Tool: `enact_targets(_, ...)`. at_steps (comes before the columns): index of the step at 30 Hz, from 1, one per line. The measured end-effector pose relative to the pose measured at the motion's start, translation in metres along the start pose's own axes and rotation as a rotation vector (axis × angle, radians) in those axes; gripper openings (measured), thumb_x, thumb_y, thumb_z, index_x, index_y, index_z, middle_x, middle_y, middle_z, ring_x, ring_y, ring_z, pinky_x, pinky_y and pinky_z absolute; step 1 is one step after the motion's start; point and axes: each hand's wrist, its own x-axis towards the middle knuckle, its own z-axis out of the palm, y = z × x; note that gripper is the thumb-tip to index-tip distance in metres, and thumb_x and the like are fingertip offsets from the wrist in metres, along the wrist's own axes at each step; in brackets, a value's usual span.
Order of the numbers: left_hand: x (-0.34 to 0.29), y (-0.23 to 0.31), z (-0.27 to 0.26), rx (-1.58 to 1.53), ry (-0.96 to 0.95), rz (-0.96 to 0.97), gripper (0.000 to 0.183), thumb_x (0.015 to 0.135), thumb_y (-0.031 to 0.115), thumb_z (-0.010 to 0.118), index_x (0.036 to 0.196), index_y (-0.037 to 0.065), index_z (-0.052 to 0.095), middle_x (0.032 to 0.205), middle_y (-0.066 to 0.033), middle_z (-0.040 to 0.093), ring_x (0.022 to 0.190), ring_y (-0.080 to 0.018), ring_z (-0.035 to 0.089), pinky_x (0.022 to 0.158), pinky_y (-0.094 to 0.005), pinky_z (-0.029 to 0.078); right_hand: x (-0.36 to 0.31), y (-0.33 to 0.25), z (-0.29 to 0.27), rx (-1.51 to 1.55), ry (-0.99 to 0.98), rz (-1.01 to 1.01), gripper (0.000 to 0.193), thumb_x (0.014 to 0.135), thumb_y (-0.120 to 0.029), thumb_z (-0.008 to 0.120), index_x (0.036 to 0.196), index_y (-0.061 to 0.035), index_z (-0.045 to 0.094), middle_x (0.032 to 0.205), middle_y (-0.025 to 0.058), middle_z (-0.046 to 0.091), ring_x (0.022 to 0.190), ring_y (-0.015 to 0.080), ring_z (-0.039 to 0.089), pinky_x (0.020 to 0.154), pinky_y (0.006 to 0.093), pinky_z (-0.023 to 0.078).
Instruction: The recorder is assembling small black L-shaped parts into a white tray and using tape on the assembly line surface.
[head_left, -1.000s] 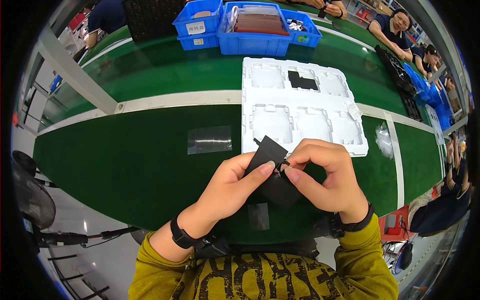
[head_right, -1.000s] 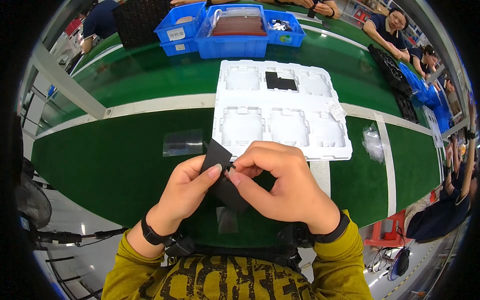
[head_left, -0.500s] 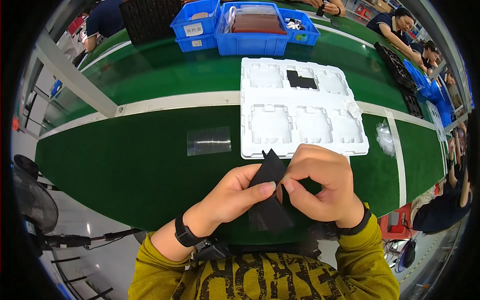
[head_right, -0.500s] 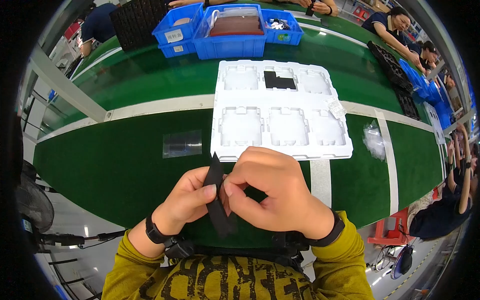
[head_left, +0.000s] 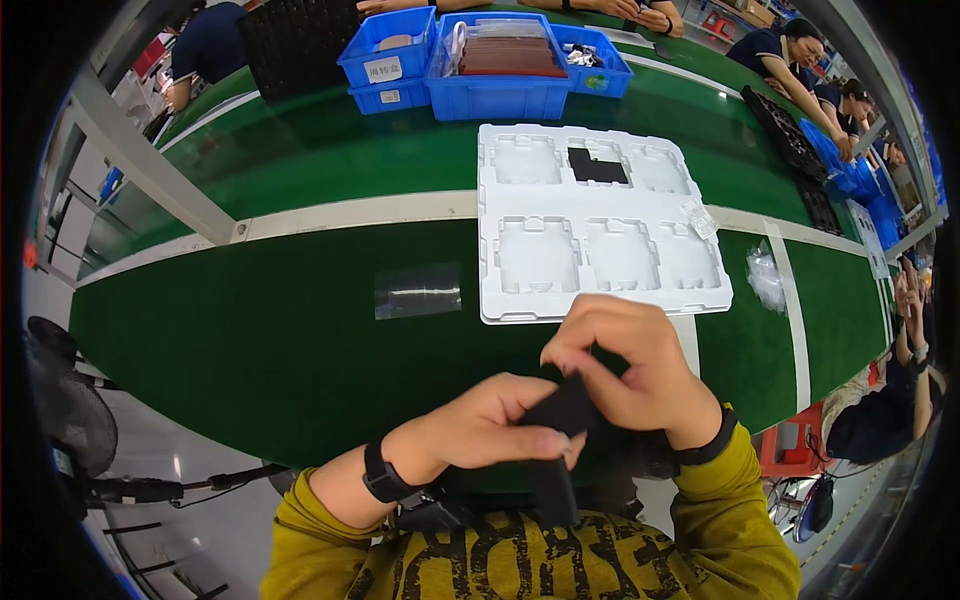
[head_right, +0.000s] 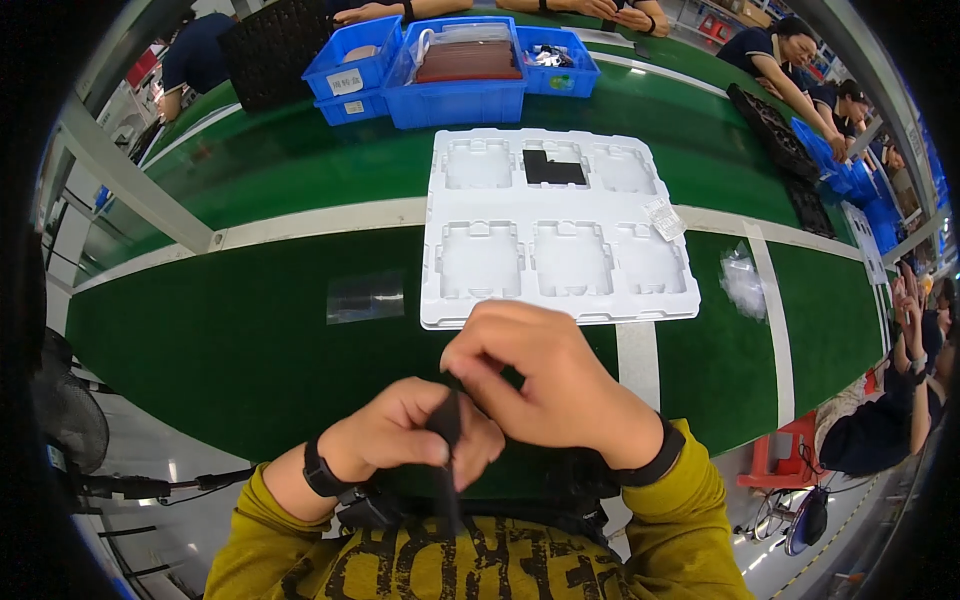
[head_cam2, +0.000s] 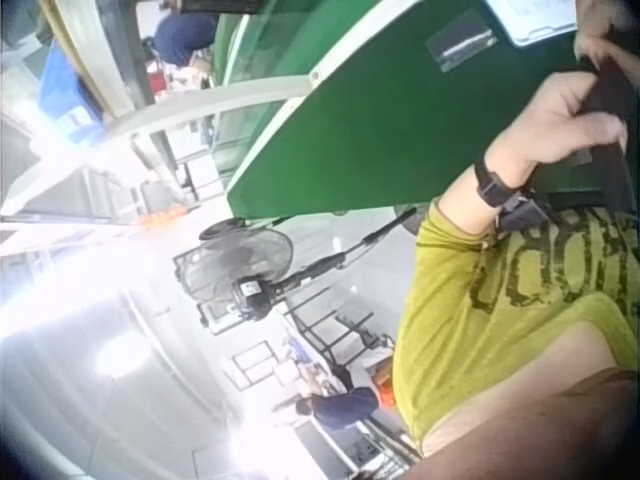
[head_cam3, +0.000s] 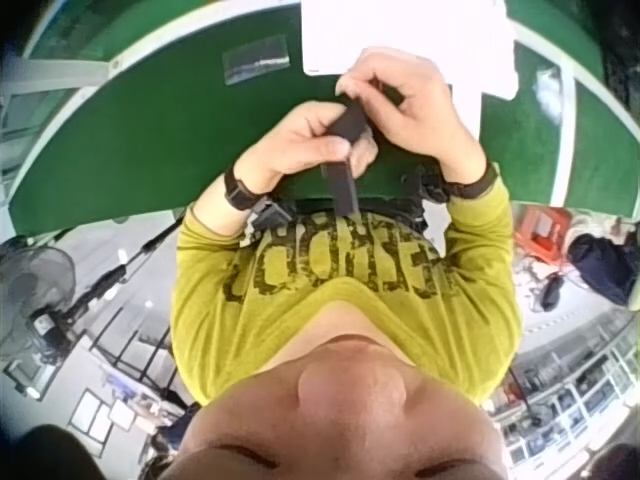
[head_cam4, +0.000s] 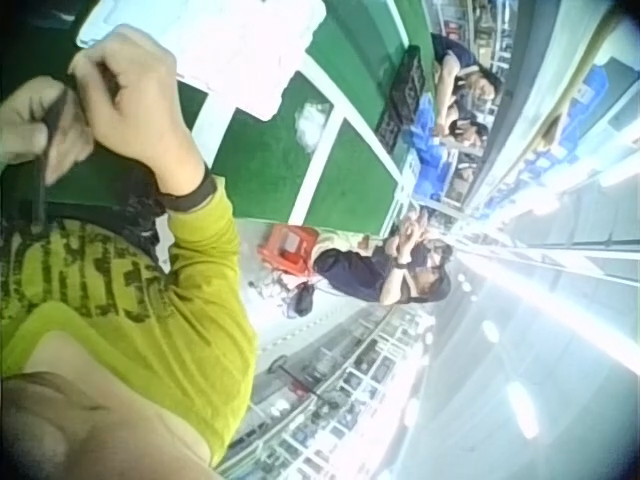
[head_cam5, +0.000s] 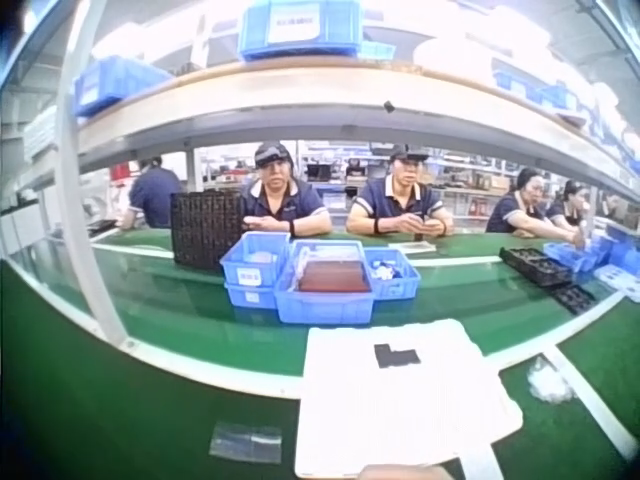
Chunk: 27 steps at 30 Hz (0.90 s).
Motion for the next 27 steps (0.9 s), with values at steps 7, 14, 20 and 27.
enact_targets(7,0.006,-0.009,-0.008,-0.221,0.127,0.139,0.027,0.088,0.032,0.050,0.083,0.006,0.050,0.070,-0.0045,0.051,0.062,-0.0143,0.049,0.067,-0.0310,0.037,-0.002,0.006,0.000,0.112,0.217,0.168,0.006,0.074,-0.001,0.059,0.080,-0.0010,0.057,0.069,0.0061,0.054,0.062,0.0133,0.051,0.055,0.0249,0.040)
enact_targets(14,-0.001,-0.007,-0.010,-0.280,0.148,0.022,0.029,0.091,0.022,0.047,0.109,0.000,0.048,0.091,-0.0044,0.053,0.087,-0.0156,0.052,0.079,-0.0293,0.043,-0.002,-0.002,0.003,0.222,0.053,0.107,0.018,0.068,-0.008,0.069,0.073,-0.0035,0.053,0.067,0.0035,0.052,0.059,0.0106,0.048,0.055,0.0224,0.039)
enact_targets(20,0.002,-0.013,-0.013,-0.358,0.008,0.071,0.026,0.090,0.023,0.048,0.104,0.001,0.049,0.080,-0.0029,0.051,0.076,-0.0158,0.049,0.069,-0.0275,0.041,-0.003,-0.002,0.000,0.308,0.018,0.167,0.018,0.069,-0.005,0.070,0.069,-0.0035,0.052,0.067,0.0031,0.054,0.059,0.0100,0.048,0.055,0.0217,0.039)
enact_targets(27,0.002,-0.011,-0.012,-0.282,-0.055,0.076,0.024,0.090,0.025,0.049,0.098,0.002,0.050,0.075,-0.0021,0.049,0.068,-0.0151,0.046,0.063,-0.0281,0.039,-0.005,0.000,0.001,0.477,-0.072,0.190,0.016,0.070,-0.003,0.069,0.069,-0.0025,0.053,0.067,0.0029,0.054,0.060,0.0094,0.050,0.057,0.0212,0.040)
